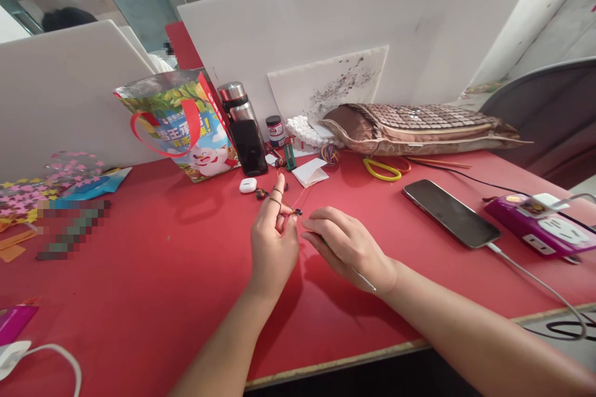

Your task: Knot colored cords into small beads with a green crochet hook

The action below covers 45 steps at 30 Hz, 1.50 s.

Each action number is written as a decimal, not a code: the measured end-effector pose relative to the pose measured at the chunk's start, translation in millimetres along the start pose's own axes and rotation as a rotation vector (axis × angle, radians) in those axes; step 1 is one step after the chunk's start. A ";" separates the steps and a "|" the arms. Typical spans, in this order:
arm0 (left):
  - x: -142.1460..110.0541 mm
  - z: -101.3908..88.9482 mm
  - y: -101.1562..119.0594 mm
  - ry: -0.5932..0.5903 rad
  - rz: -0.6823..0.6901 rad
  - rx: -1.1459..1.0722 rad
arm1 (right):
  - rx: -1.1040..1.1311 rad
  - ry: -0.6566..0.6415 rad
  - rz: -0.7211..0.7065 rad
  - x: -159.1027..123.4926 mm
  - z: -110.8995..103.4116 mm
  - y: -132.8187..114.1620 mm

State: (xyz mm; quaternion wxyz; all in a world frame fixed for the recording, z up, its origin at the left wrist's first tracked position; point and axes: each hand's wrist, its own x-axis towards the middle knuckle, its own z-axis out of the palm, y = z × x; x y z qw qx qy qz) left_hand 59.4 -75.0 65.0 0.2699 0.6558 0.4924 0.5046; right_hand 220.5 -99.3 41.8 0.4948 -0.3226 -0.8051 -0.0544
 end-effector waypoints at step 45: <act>12.5 -16.9 -1.2 -0.528 -0.223 -0.465 | 1.286 -0.211 1.145 19.5 -42.9 35.4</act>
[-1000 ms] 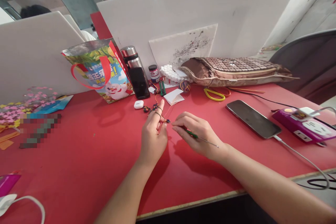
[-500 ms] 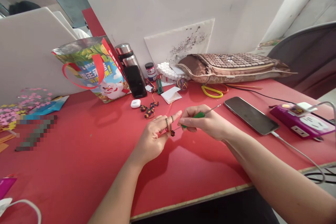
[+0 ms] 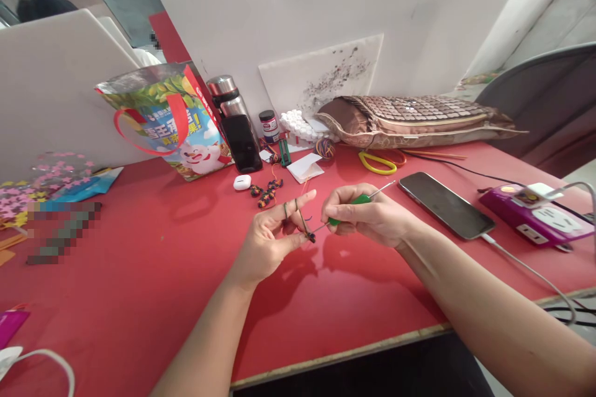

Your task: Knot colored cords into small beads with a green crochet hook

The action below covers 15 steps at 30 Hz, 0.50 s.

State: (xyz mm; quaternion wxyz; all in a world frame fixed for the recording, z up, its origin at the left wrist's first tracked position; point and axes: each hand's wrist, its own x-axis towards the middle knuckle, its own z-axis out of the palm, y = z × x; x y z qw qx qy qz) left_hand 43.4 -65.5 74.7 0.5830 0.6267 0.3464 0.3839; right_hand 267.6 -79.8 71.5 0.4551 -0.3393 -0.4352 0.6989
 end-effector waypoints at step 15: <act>1.9 14.4 -4.4 0.222 0.002 -0.335 | 0.280 0.093 -0.214 7.0 28.7 23.0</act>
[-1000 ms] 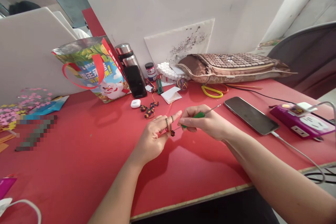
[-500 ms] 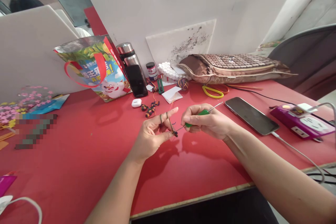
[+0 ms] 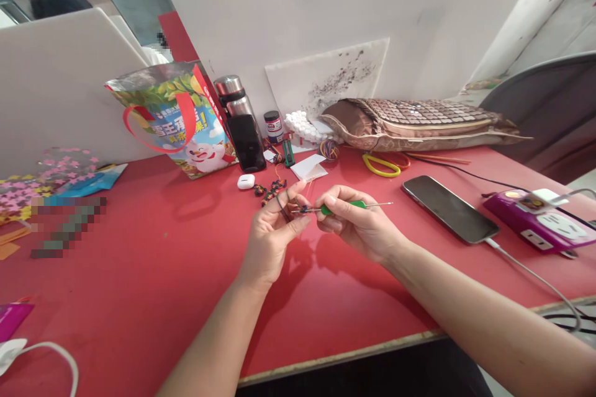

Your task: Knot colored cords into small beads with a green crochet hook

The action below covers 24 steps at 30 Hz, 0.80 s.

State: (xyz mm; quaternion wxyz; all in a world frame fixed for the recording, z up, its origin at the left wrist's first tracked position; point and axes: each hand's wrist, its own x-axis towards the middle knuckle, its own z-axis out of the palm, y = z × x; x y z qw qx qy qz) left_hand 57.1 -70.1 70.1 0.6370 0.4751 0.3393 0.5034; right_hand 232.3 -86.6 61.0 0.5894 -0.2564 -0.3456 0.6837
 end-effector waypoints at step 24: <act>-0.9 -3.1 2.3 -0.034 -0.054 0.039 | -0.894 -0.238 -0.588 -9.3 -9.2 4.7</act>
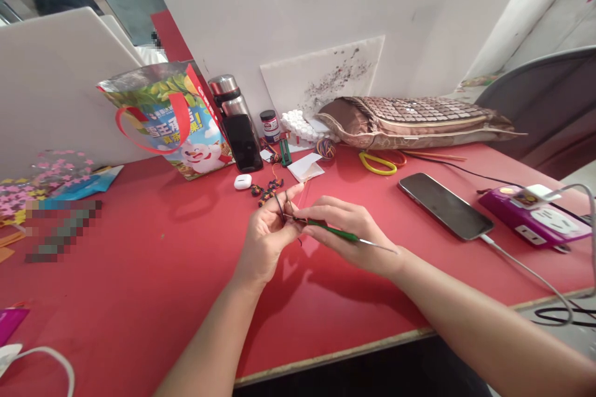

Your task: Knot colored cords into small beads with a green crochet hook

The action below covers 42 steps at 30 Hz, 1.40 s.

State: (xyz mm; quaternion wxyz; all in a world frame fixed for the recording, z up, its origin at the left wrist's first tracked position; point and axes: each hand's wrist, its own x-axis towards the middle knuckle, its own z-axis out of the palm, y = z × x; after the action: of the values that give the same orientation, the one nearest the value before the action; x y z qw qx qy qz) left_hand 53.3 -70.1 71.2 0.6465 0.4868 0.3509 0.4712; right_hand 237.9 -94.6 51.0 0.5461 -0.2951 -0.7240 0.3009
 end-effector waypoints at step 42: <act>-31.5 -17.1 107.3 0.285 0.043 -0.252 | -0.963 -0.050 0.325 71.2 -22.0 43.8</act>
State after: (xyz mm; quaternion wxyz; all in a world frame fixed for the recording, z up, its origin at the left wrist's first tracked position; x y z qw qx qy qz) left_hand -0.8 -86.1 169.2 0.6359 0.3374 0.3666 0.5894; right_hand 247.2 -10.1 66.4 0.2769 -0.6149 -0.7381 0.0209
